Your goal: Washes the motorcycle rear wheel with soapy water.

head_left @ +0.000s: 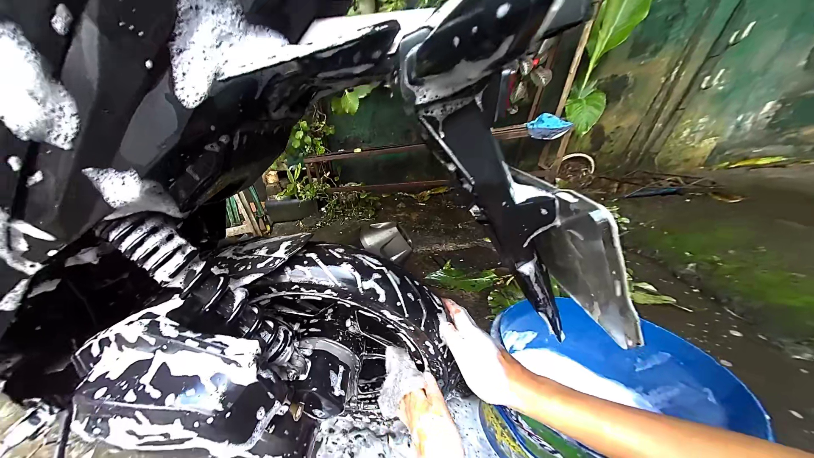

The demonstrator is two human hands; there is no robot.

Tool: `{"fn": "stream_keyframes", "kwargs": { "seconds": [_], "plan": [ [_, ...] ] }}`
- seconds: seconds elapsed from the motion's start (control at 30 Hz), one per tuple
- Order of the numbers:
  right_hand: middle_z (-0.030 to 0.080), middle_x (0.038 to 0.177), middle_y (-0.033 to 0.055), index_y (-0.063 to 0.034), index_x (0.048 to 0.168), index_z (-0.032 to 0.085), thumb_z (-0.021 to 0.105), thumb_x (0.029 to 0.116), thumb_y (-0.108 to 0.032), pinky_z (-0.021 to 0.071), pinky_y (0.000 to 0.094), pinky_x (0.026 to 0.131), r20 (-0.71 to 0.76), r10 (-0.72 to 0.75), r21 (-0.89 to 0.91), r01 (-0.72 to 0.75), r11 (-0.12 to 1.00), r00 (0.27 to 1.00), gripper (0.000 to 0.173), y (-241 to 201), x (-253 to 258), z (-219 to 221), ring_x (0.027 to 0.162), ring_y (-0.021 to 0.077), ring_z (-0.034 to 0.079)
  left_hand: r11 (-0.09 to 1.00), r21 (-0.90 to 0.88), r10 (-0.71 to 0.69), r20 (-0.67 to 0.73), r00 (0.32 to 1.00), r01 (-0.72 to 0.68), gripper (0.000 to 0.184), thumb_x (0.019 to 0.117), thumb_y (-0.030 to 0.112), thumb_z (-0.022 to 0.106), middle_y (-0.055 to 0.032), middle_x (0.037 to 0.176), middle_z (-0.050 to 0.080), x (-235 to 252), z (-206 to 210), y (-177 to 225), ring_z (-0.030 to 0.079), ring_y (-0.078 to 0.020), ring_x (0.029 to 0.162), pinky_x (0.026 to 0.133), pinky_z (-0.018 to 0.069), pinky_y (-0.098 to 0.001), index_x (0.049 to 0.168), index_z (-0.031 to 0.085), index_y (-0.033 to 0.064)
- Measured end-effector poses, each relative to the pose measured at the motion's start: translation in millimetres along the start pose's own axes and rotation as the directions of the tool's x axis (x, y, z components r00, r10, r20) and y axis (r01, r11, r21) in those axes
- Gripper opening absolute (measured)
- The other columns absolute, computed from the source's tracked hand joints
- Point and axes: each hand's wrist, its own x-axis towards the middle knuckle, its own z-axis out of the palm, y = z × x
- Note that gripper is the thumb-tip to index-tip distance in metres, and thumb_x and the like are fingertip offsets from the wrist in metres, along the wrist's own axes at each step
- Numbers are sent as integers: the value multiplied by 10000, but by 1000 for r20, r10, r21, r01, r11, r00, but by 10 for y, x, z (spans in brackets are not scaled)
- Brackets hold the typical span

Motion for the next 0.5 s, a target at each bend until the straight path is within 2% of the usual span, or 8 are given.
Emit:
{"fn": "stream_keyframes", "kwargs": {
  "seconds": [0.07,0.17,0.2,0.23,0.3,0.4,0.47,0.5],
  "plan": [
    [428,1580,143,-114,1620,252,261,1075,-476,405,467,1170,4,-16,-21,16,1000,1000,655,44,-4,6,1430,232,467,999,4,40,-20,999,-40,560,1090,414,402,-219,1059,702,-86,-78,-54,628,-353,1155,1119,394,-528,1039,717,-46],
    [402,1601,138,-106,1625,235,262,1074,-479,386,439,1190,11,-17,-37,17,999,1000,666,123,28,-7,1454,208,437,931,311,233,-103,967,-192,353,978,284,524,-154,964,736,100,-240,-35,685,-326,1040,1034,469,-518,931,749,16],
    [397,1606,139,-108,1626,236,260,1071,-486,378,444,1194,17,-15,-50,16,999,1000,673,143,25,-15,1460,211,430,884,432,234,-75,969,-180,339,973,293,518,-133,1013,741,229,-329,24,685,-314,1060,1015,479,-522,968,753,48],
    [406,1601,133,-120,1626,243,254,1070,-490,384,451,1190,27,-17,-72,18,997,999,668,152,24,-36,1454,211,438,839,529,167,-20,986,-131,341,997,311,504,-108,1144,725,360,-418,124,658,-300,1147,1023,480,-524,1078,749,88],
    [421,1590,126,-119,1618,269,257,1076,-458,388,471,1180,57,-40,-117,46,992,998,639,155,28,-104,1445,223,449,782,621,46,26,999,-53,356,991,301,507,-51,1339,660,541,-430,284,586,-277,1275,1036,464,-522,1240,715,153],
    [435,1568,128,-115,1584,366,252,1078,-382,384,471,1180,68,-134,-142,143,980,989,583,135,59,-246,1440,236,443,904,428,-4,56,998,-20,338,1009,204,493,-60,1352,660,525,-286,204,636,-250,1235,991,536,-500,1281,684,142],
    [463,1533,140,-141,1562,407,273,1088,-336,445,493,1122,56,-135,-95,140,986,989,530,73,96,-348,1378,263,505,999,20,30,13,999,-30,313,1021,111,497,-190,1327,642,395,-143,-62,594,-310,1273,1096,463,-499,1242,673,-23],
    [476,1517,156,-138,1551,418,276,1098,-322,485,511,1066,45,-118,-64,121,991,992,510,15,105,-390,1329,288,545,966,-258,8,-45,999,-19,306,1011,61,520,-237,1321,629,317,-39,-187,577,-313,1281,1126,436,-469,1247,643,-89]
  ]
}}
